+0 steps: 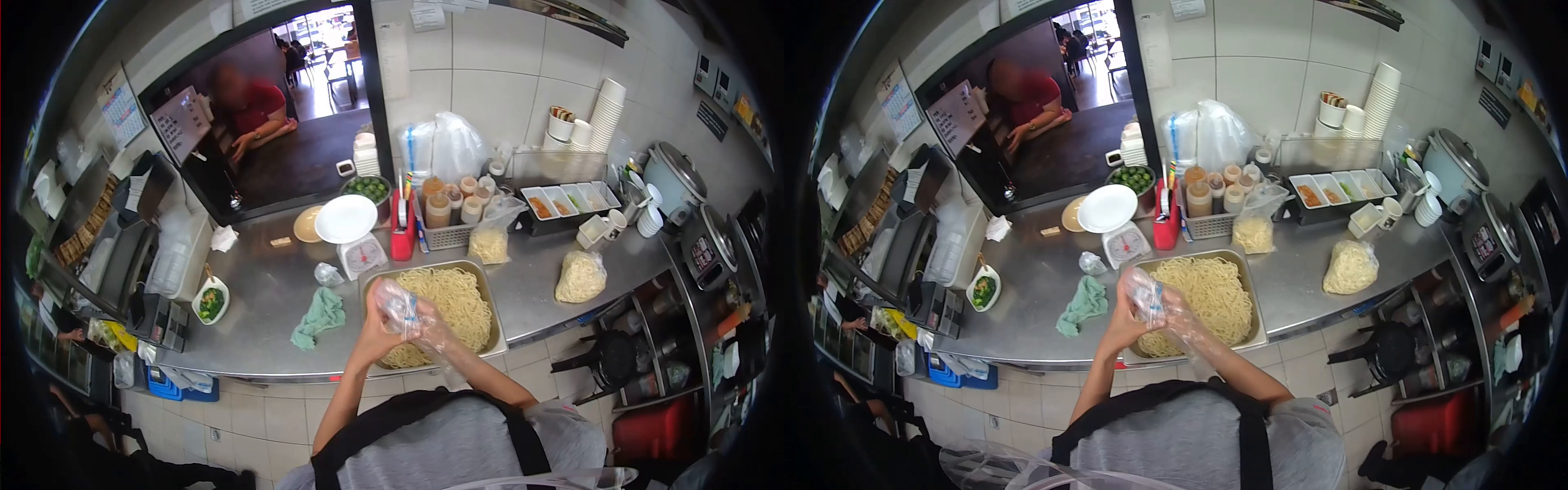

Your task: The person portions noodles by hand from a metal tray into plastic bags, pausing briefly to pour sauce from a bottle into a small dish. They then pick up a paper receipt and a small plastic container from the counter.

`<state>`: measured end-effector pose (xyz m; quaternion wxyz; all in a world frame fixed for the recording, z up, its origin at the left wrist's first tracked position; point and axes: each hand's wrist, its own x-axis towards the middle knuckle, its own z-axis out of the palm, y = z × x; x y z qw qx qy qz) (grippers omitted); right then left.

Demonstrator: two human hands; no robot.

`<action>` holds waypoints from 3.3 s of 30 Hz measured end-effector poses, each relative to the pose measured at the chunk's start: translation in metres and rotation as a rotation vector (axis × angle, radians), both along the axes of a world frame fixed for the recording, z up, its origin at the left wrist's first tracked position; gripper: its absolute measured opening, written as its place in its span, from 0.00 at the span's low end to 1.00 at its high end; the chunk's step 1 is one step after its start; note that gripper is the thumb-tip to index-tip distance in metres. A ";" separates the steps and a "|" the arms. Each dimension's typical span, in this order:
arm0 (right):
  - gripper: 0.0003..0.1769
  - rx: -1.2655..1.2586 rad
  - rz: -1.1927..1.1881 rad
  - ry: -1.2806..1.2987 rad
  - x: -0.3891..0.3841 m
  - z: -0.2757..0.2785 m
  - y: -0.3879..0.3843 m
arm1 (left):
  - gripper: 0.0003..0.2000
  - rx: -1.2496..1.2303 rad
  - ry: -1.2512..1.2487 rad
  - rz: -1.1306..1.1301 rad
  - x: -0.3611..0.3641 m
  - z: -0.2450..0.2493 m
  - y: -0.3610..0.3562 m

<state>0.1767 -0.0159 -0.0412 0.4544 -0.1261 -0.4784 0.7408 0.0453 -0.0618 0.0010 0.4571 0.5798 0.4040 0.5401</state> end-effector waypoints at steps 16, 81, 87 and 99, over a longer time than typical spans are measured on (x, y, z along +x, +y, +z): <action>0.22 -0.539 0.194 0.673 -0.014 0.042 0.082 | 0.30 0.306 0.269 0.342 0.031 0.006 -0.001; 0.52 -0.279 -0.782 0.291 0.082 0.061 0.015 | 0.13 0.485 0.895 -0.135 0.080 0.025 -0.023; 0.47 -0.200 -0.826 0.161 0.078 0.079 0.039 | 0.11 0.527 0.939 -0.191 0.046 0.022 -0.041; 0.35 1.056 -0.096 -1.749 -0.014 0.006 -0.026 | 0.15 -0.048 1.000 0.861 -0.074 0.000 -0.092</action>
